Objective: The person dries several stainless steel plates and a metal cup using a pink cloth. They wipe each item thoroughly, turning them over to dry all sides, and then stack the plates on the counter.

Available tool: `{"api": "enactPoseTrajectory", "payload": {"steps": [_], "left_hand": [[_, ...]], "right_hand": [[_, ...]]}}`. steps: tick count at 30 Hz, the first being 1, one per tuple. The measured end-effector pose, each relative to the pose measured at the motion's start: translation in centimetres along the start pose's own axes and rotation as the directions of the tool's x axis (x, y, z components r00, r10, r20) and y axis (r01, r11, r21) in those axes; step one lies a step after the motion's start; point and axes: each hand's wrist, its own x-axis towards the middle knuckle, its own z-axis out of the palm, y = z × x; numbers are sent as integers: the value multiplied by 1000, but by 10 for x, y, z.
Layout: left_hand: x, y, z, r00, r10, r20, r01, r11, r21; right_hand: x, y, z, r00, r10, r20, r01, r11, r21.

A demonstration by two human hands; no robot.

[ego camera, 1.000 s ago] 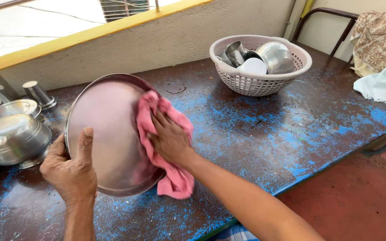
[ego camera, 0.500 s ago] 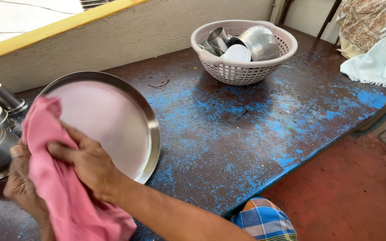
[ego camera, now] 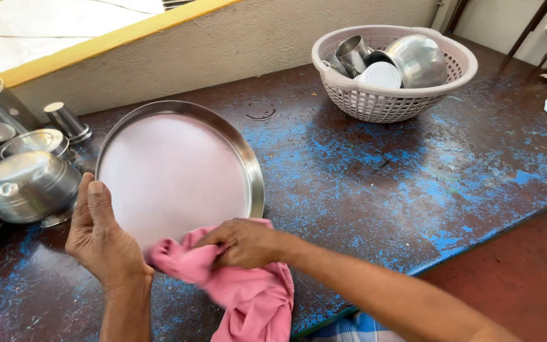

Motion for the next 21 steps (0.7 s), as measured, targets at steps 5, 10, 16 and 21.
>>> {"api": "enactPoseTrajectory", "payload": {"steps": [5, 10, 16, 21], "left_hand": [[2, 0, 0, 995, -81, 64, 82, 996, -16], [-3, 4, 0, 989, 5, 146, 4, 998, -60], [-10, 14, 10, 981, 70, 179, -68, 998, -19], [-12, 15, 11, 989, 43, 145, -46, 999, 19]], "right_hand": [[62, -28, 44, 967, 17, -254, 203, 549, 811], [121, -21, 15, 782, -117, -612, 490, 721, 489], [65, 46, -61, 728, -68, -682, 35, 997, -62], [7, 12, -10, 783, 161, -601, -185, 983, 22]]}}
